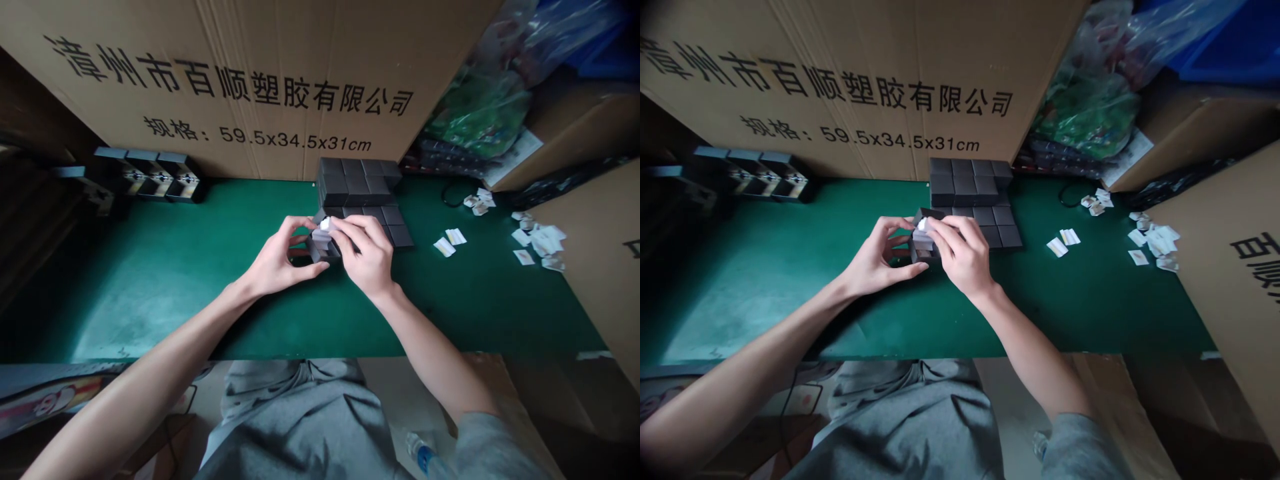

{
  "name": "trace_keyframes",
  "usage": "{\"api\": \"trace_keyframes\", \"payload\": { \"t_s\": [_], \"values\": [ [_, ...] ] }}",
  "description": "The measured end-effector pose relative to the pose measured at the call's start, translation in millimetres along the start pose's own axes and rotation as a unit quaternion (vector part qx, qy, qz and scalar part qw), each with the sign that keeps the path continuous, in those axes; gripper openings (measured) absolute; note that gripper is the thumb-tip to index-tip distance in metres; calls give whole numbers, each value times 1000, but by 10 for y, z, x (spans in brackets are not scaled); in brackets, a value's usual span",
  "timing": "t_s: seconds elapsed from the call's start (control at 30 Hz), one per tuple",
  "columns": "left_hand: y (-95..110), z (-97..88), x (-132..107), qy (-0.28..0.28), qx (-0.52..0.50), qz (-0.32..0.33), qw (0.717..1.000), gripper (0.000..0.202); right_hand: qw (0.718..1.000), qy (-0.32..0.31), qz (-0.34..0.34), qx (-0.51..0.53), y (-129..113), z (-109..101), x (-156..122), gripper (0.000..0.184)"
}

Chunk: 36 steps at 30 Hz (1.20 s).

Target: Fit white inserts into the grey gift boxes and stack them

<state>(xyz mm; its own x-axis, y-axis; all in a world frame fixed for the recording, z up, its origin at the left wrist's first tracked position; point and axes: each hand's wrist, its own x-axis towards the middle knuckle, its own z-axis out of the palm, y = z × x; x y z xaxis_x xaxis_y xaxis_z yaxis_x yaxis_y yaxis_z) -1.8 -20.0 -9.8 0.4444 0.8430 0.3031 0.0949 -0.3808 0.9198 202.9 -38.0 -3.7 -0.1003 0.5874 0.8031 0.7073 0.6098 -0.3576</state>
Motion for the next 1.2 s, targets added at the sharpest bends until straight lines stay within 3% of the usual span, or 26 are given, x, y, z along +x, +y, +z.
{"api": "trace_keyframes", "payload": {
  "t_s": [0.23, 0.57, 1.0, 1.2],
  "values": [
    [-40, -25, 13, -9, 98, 70, 993, 63, 998, 12, -46, -27, 7, -13, 23, 24],
    [-48, -38, 14, -10, 132, 86, 988, 60, 997, 7, -70, -31, -8, -33, 48, 14],
    [-38, -22, -15, -16, 158, 85, 984, 62, 998, 14, -60, -30, -42, 18, 37, 15],
    [-45, -25, -19, -21, 167, 62, 984, 67, 1000, 23, -9, 14, -29, 45, 18, 13]
  ]
}}
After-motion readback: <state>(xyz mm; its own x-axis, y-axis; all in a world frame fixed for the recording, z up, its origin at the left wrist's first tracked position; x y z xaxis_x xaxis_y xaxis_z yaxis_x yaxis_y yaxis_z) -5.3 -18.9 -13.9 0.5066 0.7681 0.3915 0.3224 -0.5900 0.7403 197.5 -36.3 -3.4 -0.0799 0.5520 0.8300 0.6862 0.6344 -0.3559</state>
